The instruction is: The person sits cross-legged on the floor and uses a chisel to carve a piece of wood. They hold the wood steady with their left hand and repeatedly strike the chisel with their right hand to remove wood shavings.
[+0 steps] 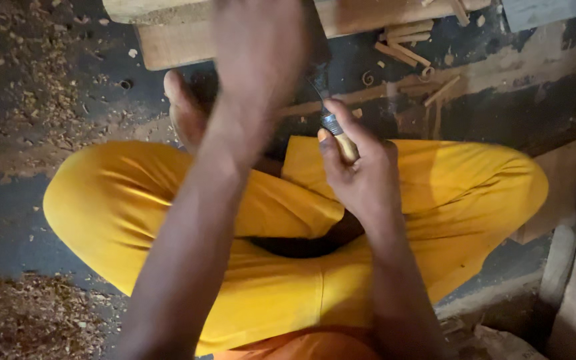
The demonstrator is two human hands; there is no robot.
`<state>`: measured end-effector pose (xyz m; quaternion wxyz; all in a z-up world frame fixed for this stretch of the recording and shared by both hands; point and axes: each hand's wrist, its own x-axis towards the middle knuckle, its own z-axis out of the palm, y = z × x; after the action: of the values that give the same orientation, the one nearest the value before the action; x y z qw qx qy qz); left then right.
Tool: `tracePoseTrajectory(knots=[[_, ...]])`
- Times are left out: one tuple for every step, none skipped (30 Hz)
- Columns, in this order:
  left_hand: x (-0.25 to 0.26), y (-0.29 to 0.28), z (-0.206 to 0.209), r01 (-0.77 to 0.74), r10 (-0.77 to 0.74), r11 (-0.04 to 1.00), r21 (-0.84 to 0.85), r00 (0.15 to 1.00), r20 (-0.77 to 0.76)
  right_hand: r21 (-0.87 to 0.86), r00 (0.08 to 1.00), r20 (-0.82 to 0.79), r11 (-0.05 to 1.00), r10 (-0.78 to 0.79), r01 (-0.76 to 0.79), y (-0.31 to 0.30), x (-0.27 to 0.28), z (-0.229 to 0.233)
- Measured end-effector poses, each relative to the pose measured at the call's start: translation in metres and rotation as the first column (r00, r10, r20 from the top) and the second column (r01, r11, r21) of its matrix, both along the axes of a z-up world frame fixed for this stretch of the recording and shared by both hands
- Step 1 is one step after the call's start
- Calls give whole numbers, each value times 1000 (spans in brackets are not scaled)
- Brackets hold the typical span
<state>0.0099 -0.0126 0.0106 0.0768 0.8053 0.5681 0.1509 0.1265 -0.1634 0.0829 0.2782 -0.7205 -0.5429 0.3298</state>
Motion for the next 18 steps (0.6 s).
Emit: tracePoseTrajectory(knots=[[11,-16,9,45,-46,998,-48,999,-19,-17,1000,18,1000,-8,8,0,1,-1],[20,-33,18,93,-94,991,-96,995,-11,-12,998,59,1000,4,-3,0,2,-3],[21,-42,25,103,-94,991,-84,990,102,-1,995,97,1000,21,-21,1,3,-4],[21,-48,28,112,-95,991,-70,972,214,10,990,136,999,38,-40,3,3,-6],[22,-51,29,124,-99,991,-55,938,332,49,989,139,998,43,-50,2,1,-8],[22,-49,27,151,-125,987,-52,933,336,88,989,143,994,47,-60,0,-2,-10],[21,-50,25,171,-142,984,-57,930,338,119,988,142,990,60,-77,-1,-3,-11],[21,-51,24,191,-159,980,-62,927,340,68,988,146,996,44,-54,-1,-3,-11],[20,-48,22,191,-158,979,-74,932,325,32,989,146,999,19,-24,2,-6,-12],[19,-45,21,191,-156,978,-85,938,309,-4,989,148,1000,-5,6,6,-8,-13],[21,-41,20,191,-153,977,-99,941,301,12,991,135,1000,-8,7,10,-9,-14],[22,-36,18,193,-166,979,-66,941,296,28,992,122,1000,-11,8,14,-11,-16],[21,-31,15,193,-174,980,-38,941,289,39,994,107,999,-11,7,15,-14,-17],[19,-28,13,194,-183,981,-10,942,281,51,993,115,999,-2,-4,15,-15,-17],[19,-24,13,193,-173,981,-39,940,295,69,993,120,997,13,-21,17,-17,-17],[21,-21,13,192,-163,979,-67,937,308,87,992,124,995,28,-38,19,-19,-17],[22,-21,12,197,-155,975,-101,933,325,55,989,148,998,14,-22,19,-22,-19],[23,-20,11,166,-131,982,-86,939,319,23,985,171,1000,1,-5,21,-24,-21]])
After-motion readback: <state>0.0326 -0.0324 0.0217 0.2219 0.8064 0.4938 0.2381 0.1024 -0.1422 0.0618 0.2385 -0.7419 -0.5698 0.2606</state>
